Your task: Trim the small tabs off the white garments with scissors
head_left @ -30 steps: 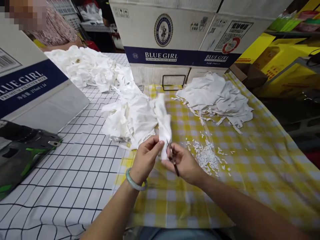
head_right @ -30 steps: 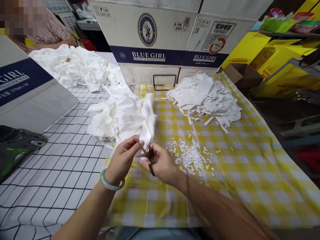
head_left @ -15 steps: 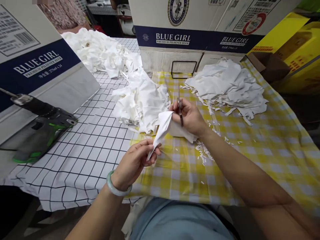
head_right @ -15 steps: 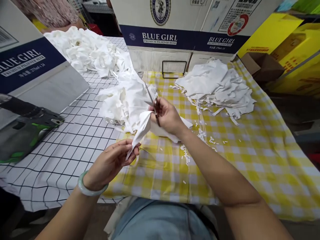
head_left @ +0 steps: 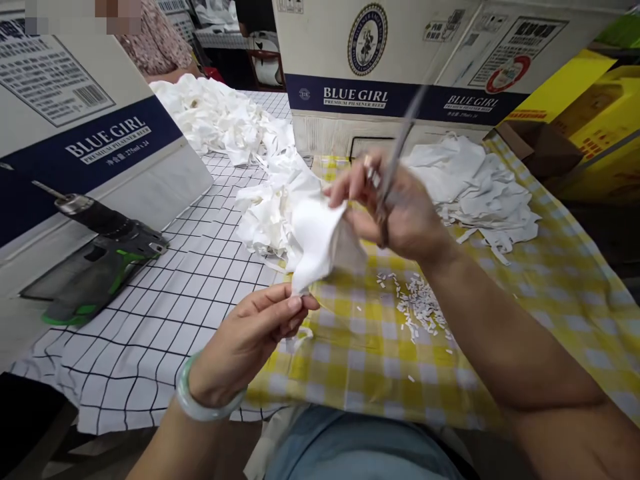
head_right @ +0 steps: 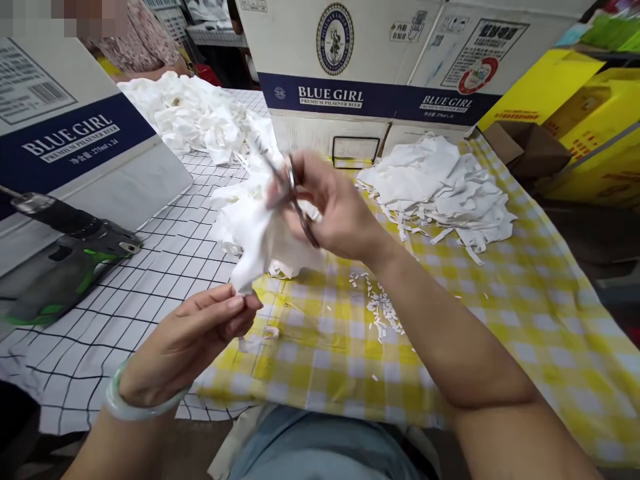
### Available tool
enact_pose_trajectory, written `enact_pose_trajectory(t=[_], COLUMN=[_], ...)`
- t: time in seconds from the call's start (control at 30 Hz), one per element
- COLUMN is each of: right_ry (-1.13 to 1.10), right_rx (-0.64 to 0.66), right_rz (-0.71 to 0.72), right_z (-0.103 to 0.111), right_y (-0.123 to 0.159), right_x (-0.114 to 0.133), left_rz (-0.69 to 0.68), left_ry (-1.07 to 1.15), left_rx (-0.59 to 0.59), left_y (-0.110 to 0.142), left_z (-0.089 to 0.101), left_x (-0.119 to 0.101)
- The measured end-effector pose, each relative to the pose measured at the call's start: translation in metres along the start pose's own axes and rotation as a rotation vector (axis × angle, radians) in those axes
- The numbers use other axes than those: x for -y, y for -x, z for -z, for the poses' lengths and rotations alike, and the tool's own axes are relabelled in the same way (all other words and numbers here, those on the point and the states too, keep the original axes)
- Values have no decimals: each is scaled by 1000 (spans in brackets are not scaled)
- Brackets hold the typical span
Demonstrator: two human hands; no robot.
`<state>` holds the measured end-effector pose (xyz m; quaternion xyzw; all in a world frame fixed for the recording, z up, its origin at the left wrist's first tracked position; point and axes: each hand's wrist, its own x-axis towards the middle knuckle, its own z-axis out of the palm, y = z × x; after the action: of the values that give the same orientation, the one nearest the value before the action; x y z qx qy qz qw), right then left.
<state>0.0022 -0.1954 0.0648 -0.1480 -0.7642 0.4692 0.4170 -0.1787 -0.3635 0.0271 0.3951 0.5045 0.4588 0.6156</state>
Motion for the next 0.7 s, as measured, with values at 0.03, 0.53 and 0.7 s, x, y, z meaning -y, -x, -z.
enact_pose_trajectory(t=[0.03,0.53,0.7], right_ry=[34,14,33], right_rx=[52,318,460], right_rz=[-64,-267,-265], right_z=[0,-47,-55], right_y=[12,77,90], right_x=[-6,-58,-58], left_rz=[-59,-266,-311], left_ry=[-155,-780,-737], left_rx=[-64,-263,-369], left_y=[0,20,20], left_z=[1,-9,-8], left_x=[7,53,49])
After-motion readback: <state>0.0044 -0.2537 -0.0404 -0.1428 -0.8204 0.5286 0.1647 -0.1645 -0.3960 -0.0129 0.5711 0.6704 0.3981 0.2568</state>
